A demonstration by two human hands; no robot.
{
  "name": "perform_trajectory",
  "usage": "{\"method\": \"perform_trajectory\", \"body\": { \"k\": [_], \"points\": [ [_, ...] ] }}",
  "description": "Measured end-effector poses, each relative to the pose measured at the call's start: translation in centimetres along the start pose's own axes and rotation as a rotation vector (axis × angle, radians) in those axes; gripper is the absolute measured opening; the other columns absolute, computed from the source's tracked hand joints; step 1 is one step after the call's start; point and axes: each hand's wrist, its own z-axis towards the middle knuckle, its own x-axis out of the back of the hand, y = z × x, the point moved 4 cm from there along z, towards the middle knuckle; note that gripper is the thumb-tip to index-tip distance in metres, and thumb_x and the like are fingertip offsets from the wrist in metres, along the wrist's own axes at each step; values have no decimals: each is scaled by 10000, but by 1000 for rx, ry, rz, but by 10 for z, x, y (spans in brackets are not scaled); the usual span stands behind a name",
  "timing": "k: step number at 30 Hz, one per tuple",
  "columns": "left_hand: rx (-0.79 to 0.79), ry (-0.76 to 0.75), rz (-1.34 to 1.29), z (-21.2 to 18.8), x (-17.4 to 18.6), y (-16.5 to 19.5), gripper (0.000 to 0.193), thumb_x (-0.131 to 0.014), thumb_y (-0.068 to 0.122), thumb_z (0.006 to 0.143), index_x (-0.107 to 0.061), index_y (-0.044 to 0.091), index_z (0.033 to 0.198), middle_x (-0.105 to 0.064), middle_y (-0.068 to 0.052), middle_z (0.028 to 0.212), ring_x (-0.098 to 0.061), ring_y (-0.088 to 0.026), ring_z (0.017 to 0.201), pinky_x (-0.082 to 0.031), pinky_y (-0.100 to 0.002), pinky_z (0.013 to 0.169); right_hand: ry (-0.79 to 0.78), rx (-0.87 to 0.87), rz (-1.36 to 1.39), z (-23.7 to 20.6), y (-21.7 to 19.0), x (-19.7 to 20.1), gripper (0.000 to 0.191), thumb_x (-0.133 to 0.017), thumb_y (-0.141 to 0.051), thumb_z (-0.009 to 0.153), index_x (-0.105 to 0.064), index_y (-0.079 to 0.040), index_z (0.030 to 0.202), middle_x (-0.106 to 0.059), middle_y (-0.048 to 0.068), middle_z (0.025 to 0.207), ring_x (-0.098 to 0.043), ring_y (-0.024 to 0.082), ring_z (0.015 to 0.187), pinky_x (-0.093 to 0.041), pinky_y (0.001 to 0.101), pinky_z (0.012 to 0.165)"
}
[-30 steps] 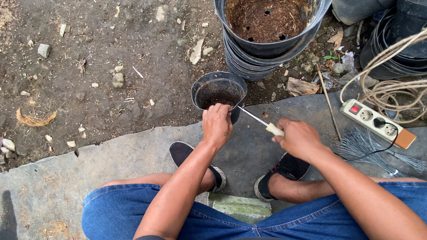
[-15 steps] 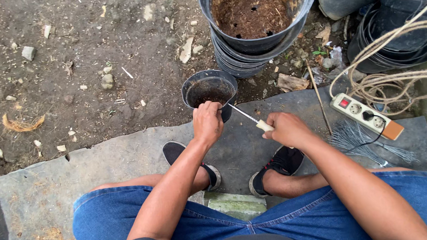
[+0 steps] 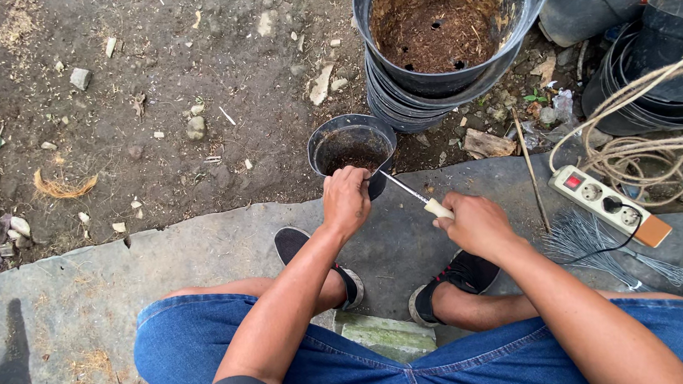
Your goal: The person sits on the ground and uses a screwdriver to drill holes into the sides of black plastic pots. They rotate each pot to create multiple holes around its circumference, then set it aside and repeat the process with another pot.
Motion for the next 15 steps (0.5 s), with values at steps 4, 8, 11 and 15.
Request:
{"method": "perform_trajectory", "body": {
  "k": [4,8,11,15],
  "points": [
    [-19,-9,11,-1,1,-2,143,-672,11,850,-671,98,963,-633,-60,891,-599,-286,893,-411,-414,798,-52,-3,66,3,4,-1,311,-747,-356,864,-751,-121,1067,-759,152,941,-721,364,912,-533,488,821],
    [-26,-26,15,-4,0,-4,152,-662,7,847,-671,100,968,-632,-57,897,-599,-282,895,-413,-411,805,-95,-11,128,4,6,-2,291,-710,-344,894,-766,-134,1087,-759,160,944,-722,363,911,-532,484,825],
    [-38,-41,42,-5,-1,-4,158,-665,9,840,-675,103,967,-629,-60,901,-595,-282,900,-415,-412,817,-98,-9,121,2,4,-2,295,-701,-339,900,-759,-126,1096,-760,171,934,-724,365,897,-534,490,824],
    [-51,-67,84,-5,-2,-3,159,-644,10,850,-678,103,975,-621,-52,888,-591,-268,896,-409,-407,819,-32,18,11,-4,-4,0,288,-713,-325,892,-726,-114,1089,-764,173,938,-724,372,902,-535,506,830]
  ]
}}
